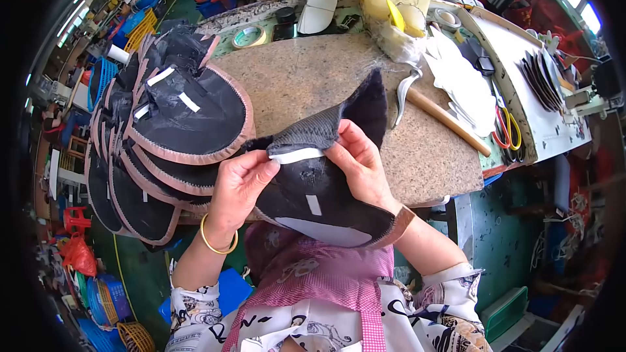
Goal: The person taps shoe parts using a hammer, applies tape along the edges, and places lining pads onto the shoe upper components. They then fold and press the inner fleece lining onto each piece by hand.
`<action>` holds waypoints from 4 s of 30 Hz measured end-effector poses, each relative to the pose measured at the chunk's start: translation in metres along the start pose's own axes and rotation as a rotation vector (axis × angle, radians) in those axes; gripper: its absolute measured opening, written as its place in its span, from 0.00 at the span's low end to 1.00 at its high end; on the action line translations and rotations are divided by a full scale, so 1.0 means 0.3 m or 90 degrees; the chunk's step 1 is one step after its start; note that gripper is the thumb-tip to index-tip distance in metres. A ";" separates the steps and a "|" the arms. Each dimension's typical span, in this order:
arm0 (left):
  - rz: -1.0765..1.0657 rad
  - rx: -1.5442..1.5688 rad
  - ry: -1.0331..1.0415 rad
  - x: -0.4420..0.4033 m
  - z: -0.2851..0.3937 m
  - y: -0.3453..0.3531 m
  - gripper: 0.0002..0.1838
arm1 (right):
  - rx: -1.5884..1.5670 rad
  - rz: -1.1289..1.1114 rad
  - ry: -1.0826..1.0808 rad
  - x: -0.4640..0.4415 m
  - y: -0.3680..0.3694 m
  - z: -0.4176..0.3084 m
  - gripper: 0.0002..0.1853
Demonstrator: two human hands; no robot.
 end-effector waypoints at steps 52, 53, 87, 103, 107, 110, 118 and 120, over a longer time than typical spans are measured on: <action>0.062 -0.361 0.290 0.040 0.152 0.081 0.22 | 0.245 0.117 0.135 0.150 -0.031 -0.112 0.14; 0.053 -0.398 0.345 0.053 0.180 0.112 0.23 | 0.260 0.145 0.202 0.168 -0.034 -0.078 0.13; 0.078 -0.484 0.141 -0.180 -0.075 0.003 0.08 | 0.834 0.028 -0.015 0.145 -0.132 -0.118 0.26; -0.088 -0.769 0.411 -0.143 -0.033 0.134 0.15 | 1.290 -0.365 -0.058 0.285 0.030 0.097 0.37; -0.253 -0.664 0.236 -0.152 -0.090 0.056 0.33 | 1.114 -0.328 -0.163 0.276 0.008 -0.018 0.28; -0.419 -0.435 0.181 -0.151 -0.068 0.036 0.30 | 0.967 -0.338 -0.191 0.241 0.023 -0.153 0.21; -0.103 0.084 -0.052 -0.147 0.086 -0.049 0.12 | 0.120 0.310 0.053 0.056 -0.316 -0.188 0.12; -0.082 0.084 -0.002 -0.138 0.136 -0.067 0.15 | 0.049 0.315 0.101 0.033 -0.303 -0.122 0.12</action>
Point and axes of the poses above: each hand's wrist, its own x-axis away from the middle knuckle, its own y-axis out of the palm, z = x × y, the point moved 10 cm from there along -x, towards the middle knuckle, and after that the axes turned 1 degree about -z, right-handed, at the moved point
